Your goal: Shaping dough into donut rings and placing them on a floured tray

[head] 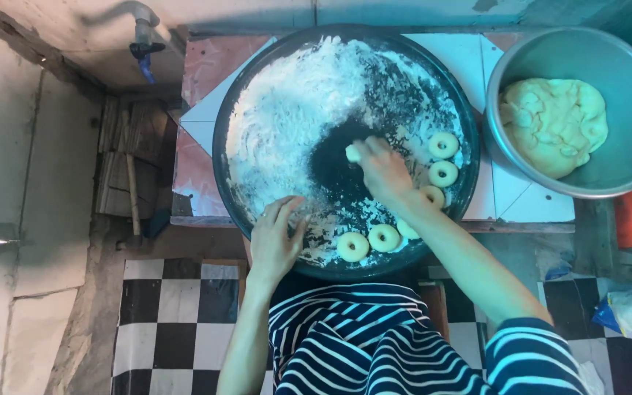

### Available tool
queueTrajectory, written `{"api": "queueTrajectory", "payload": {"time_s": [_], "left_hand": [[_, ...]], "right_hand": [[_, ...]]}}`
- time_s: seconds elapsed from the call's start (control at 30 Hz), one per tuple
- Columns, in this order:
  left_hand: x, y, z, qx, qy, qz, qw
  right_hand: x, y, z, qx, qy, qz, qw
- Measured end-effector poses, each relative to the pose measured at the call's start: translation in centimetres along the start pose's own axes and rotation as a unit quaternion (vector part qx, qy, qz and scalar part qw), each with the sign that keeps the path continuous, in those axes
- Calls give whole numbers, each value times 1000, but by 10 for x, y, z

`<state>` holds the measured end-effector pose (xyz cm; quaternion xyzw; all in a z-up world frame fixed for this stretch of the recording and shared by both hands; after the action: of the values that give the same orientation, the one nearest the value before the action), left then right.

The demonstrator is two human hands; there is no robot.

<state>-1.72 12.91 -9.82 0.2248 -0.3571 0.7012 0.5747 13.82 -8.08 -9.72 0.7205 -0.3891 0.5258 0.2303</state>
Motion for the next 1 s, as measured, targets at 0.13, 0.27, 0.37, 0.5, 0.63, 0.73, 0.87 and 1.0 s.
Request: {"api": "queueTrajectory", "payload": {"time_s": [0.13, 0.27, 0.37, 0.5, 0.63, 0.73, 0.87, 1.0], "left_hand": [[3, -2, -1, 13, 6, 4, 1000], [3, -9, -1, 33, -26, -76, 996], [3, -8, 5, 39, -44, -114, 992], [-3, -8, -2, -3, -34, -106, 994], [-7, -8, -6, -5, -23, -91, 996], [-4, -6, -4, 16, -34, -93, 995], [1, -8, 3, 24, -37, -82, 996], [0, -7, 1, 37, -42, -61, 997]], "right_hand": [[-44, 3, 10, 8, 100, -136, 986], [-61, -55, 46, -138, 84, -250, 955], [-27, -86, 42, -164, 56, -246, 954], [-7, -109, 34, -195, 56, -218, 955], [-25, -115, 51, -230, 34, -230, 945], [-45, -111, 58, -254, 18, -222, 941], [-24, -89, 33, -207, -18, -180, 962], [-25, -76, 22, -153, -75, -124, 978]]}}
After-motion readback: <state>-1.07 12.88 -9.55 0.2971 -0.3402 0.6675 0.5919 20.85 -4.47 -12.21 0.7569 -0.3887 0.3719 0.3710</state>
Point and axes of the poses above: each hand's wrist, its own y-axis away from the middle knuckle, its own x-axis out of the back of the hand, z = x × y, the point moved 3 cm from there along -y, towards the middle knuckle, and after that the axes turned 6 degrees about x, right-handed, at the moved point
